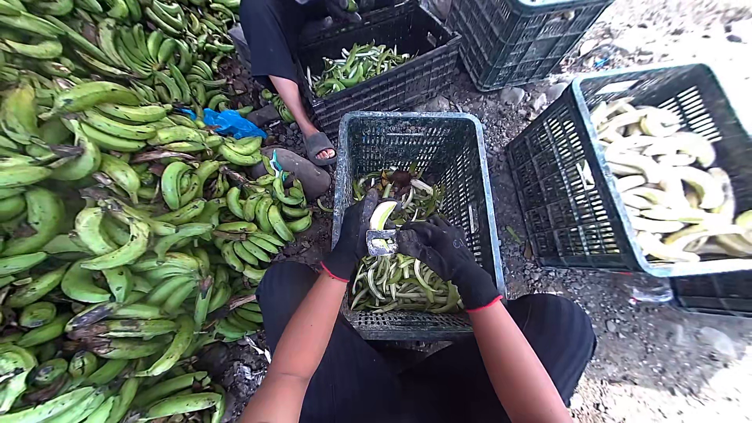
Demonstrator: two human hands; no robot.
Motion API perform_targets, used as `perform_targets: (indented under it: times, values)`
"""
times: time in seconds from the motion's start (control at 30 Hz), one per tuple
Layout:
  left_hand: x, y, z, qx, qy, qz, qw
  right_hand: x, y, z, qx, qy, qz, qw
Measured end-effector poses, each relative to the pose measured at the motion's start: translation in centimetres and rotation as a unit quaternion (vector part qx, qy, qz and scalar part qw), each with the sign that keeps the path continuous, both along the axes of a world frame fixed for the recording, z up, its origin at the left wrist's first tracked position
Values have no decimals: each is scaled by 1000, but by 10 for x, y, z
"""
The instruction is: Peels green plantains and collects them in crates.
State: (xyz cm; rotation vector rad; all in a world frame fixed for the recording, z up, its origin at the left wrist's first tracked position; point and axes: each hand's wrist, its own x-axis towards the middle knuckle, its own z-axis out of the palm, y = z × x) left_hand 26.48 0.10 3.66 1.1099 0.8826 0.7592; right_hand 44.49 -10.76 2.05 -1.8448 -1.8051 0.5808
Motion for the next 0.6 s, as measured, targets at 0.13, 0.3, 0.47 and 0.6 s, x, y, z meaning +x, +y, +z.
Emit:
perform_targets:
  times: [0.13, 0.3, 0.47, 0.6]
  values:
    - [0, 1, 2, -3, 2, -3, 1000, 6, -1, -3, 49, 2, 22, 999]
    - [-9, -8, 6, 123, 89, -26, 988, -2, -3, 2, 13, 11, -34, 999]
    - [1, -24, 1, 92, 55, 5, 994, -14, 1, -6, -27, 216, -235, 947]
    - [-12, -21, -4, -4, 26, 17, 1000, -3, -2, -13, -65, 289, -228, 928]
